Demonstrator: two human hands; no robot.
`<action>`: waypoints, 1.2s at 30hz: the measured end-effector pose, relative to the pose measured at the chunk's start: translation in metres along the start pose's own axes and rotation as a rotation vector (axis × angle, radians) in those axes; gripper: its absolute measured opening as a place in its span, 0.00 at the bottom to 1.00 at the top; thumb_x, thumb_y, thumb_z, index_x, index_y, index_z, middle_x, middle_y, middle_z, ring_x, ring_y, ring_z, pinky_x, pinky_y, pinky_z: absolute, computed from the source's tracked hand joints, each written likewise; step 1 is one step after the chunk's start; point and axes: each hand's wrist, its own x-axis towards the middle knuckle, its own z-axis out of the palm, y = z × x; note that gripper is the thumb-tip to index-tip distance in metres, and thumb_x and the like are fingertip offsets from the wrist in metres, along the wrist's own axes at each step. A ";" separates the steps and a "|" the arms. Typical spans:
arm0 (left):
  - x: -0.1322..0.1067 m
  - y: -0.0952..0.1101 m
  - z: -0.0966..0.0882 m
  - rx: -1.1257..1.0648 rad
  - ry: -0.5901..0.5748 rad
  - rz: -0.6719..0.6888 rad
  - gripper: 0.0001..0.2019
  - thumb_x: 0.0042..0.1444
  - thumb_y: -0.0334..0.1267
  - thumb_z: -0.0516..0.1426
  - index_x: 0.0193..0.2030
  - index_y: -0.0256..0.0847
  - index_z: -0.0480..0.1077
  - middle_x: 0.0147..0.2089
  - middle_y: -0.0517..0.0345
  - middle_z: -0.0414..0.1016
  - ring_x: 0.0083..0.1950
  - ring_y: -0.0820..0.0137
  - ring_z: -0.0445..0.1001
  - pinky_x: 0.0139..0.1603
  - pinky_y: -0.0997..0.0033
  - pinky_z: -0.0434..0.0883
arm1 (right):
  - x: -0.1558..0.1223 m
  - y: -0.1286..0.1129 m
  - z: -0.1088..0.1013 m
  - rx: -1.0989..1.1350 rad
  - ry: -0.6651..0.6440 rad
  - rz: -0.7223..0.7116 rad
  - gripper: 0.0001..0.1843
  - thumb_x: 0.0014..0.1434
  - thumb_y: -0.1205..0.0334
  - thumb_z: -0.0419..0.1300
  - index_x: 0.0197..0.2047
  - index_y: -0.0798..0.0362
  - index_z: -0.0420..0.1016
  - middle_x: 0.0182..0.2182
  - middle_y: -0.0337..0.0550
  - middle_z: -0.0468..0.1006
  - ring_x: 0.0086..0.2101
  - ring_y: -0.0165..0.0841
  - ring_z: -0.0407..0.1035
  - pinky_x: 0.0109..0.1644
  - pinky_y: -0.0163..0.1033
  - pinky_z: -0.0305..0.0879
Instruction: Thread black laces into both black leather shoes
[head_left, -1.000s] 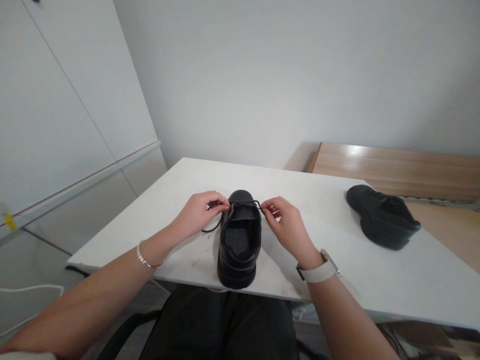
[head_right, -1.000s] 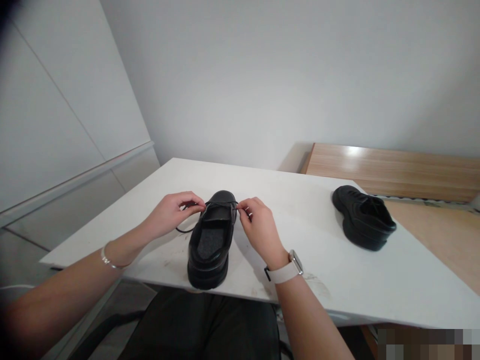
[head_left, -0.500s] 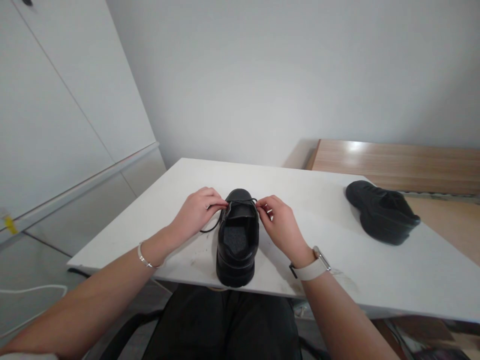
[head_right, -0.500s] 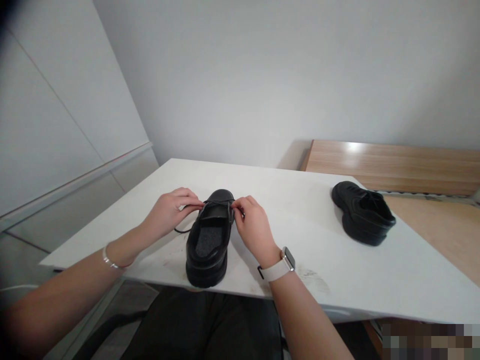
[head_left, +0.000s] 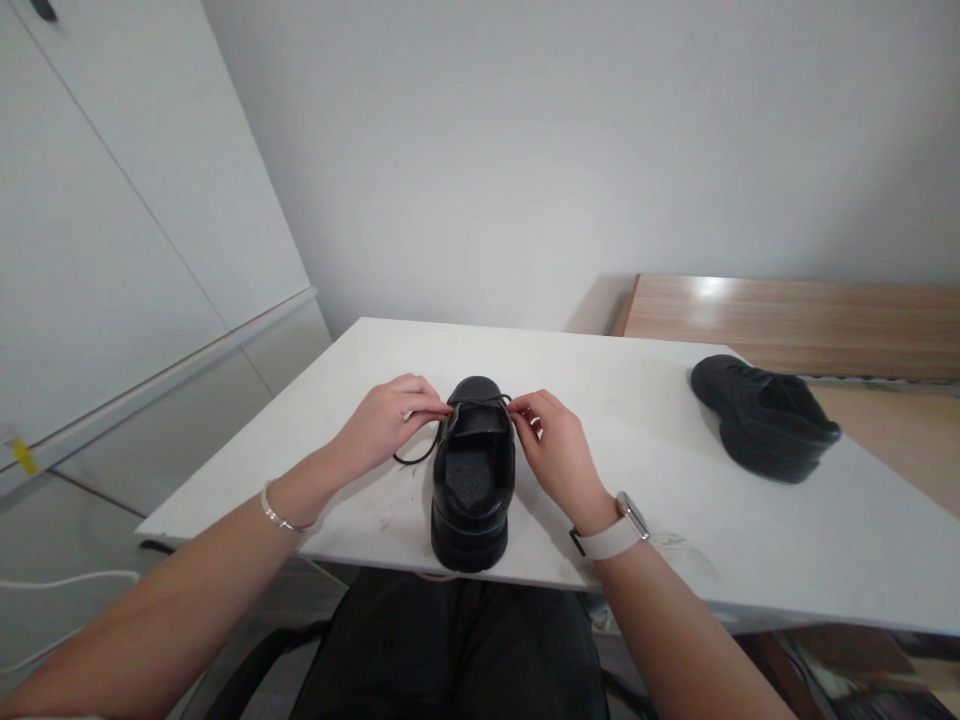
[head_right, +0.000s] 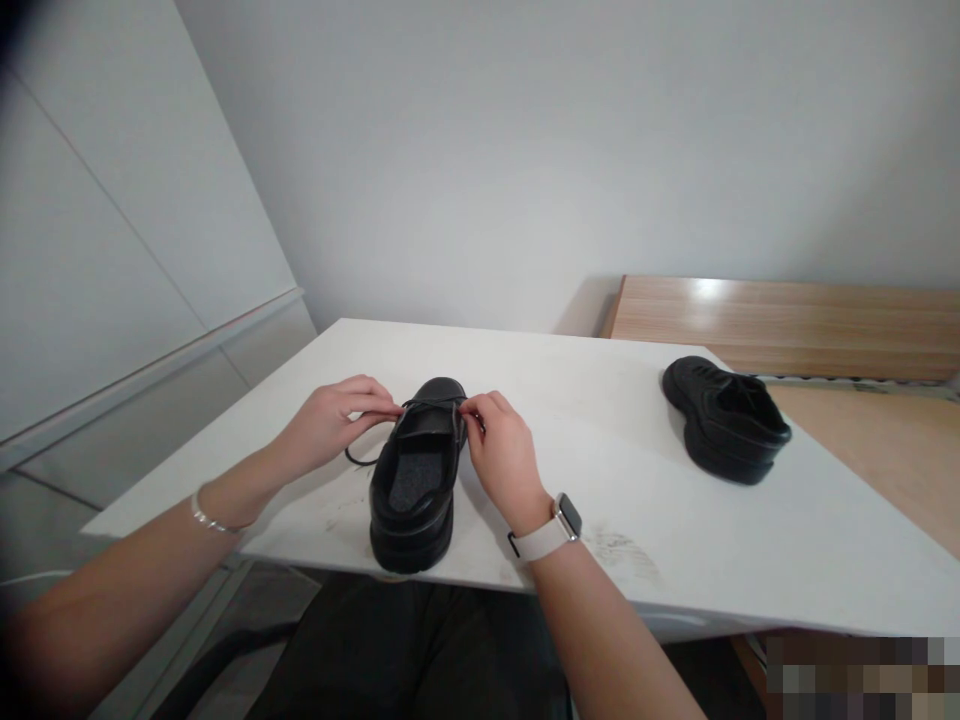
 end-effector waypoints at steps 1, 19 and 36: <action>0.001 0.000 0.001 0.020 0.011 0.014 0.09 0.65 0.37 0.57 0.40 0.41 0.80 0.38 0.53 0.77 0.40 0.67 0.75 0.41 0.69 0.70 | 0.000 0.001 0.001 0.006 0.005 -0.002 0.08 0.63 0.74 0.56 0.40 0.55 0.74 0.36 0.42 0.74 0.35 0.33 0.70 0.40 0.37 0.66; 0.002 0.009 -0.001 0.148 -0.074 0.095 0.13 0.68 0.34 0.51 0.46 0.38 0.77 0.41 0.52 0.79 0.43 0.65 0.76 0.45 0.67 0.72 | -0.002 -0.005 0.001 -0.002 0.082 -0.043 0.10 0.61 0.76 0.57 0.38 0.56 0.78 0.35 0.44 0.77 0.33 0.33 0.70 0.40 0.37 0.66; 0.001 0.006 0.007 -0.258 -0.012 -0.170 0.10 0.64 0.37 0.56 0.45 0.39 0.76 0.43 0.52 0.79 0.45 0.65 0.77 0.47 0.66 0.73 | 0.008 -0.055 -0.020 -0.405 -0.231 0.003 0.13 0.67 0.66 0.55 0.54 0.55 0.71 0.40 0.48 0.77 0.38 0.38 0.73 0.41 0.39 0.66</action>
